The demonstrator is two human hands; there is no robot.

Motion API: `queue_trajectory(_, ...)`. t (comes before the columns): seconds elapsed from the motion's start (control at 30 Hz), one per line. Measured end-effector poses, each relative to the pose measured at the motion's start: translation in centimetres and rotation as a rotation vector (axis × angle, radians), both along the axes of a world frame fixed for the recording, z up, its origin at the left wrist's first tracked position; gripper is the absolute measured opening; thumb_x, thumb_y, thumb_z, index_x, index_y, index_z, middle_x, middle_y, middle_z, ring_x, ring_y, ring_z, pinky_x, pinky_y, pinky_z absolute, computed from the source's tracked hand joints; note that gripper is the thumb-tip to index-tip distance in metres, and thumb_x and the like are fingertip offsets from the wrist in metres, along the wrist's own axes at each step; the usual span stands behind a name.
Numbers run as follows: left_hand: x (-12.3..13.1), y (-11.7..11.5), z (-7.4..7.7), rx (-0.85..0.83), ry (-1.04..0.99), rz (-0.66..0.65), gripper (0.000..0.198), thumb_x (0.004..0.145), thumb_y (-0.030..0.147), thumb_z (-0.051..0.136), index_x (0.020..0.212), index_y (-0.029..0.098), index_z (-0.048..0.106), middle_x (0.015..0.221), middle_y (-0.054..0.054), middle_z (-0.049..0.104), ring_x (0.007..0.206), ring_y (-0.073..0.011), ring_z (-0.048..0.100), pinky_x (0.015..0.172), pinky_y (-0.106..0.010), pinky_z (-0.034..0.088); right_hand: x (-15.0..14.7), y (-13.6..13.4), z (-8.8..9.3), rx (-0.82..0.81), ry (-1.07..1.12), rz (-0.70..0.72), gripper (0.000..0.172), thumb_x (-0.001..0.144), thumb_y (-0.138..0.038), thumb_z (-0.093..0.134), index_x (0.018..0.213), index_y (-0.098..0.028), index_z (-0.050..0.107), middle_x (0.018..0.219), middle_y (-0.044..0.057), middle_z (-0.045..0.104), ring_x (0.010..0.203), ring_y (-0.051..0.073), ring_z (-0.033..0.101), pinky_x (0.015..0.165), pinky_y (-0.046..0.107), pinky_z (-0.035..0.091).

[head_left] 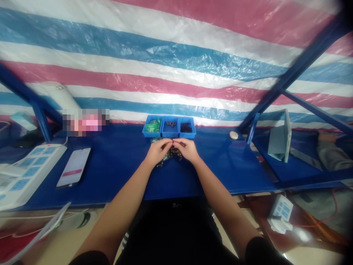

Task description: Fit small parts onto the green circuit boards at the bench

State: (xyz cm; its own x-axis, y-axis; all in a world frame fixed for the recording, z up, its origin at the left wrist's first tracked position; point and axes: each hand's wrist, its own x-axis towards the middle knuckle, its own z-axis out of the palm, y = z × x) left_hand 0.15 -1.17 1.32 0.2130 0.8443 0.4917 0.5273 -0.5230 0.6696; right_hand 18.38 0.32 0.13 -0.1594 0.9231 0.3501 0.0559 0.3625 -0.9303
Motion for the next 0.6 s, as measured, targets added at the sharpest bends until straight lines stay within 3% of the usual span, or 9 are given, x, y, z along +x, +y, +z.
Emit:
queue_trajectory(0.33, -0.1, 0.0, 0.0, -0.021, 0.049, 0.007, 0.030, 0.097, 0.043, 0.047, 0.100, 0.022, 0.069, 0.093, -0.002, 0.072, 0.078, -0.0156, 0.065, 0.073, -0.025, 0.048, -0.3, 0.0, 0.1, -0.051, 0.037, -0.002, 0.032, 0.074, -0.041, 0.076, 0.097, -0.019, 0.075, 0.092, 0.006, 0.076, 0.081, 0.019, 0.071, 0.080, 0.034, 0.059)
queue_trajectory(0.6, -0.4, 0.2, -0.1, 0.016, 0.128, 0.187, 0.033, 0.098, 0.043, 0.044, 0.091, 0.022, 0.068, 0.076, -0.001, 0.069, 0.069, -0.0158, 0.062, 0.066, -0.025, 0.044, 0.2, 1.1, -0.2, -0.123, -0.023, -0.092, 0.032, 0.071, -0.043, 0.077, 0.091, -0.018, 0.076, 0.083, 0.006, 0.076, 0.072, 0.018, 0.069, 0.072, 0.031, 0.058)
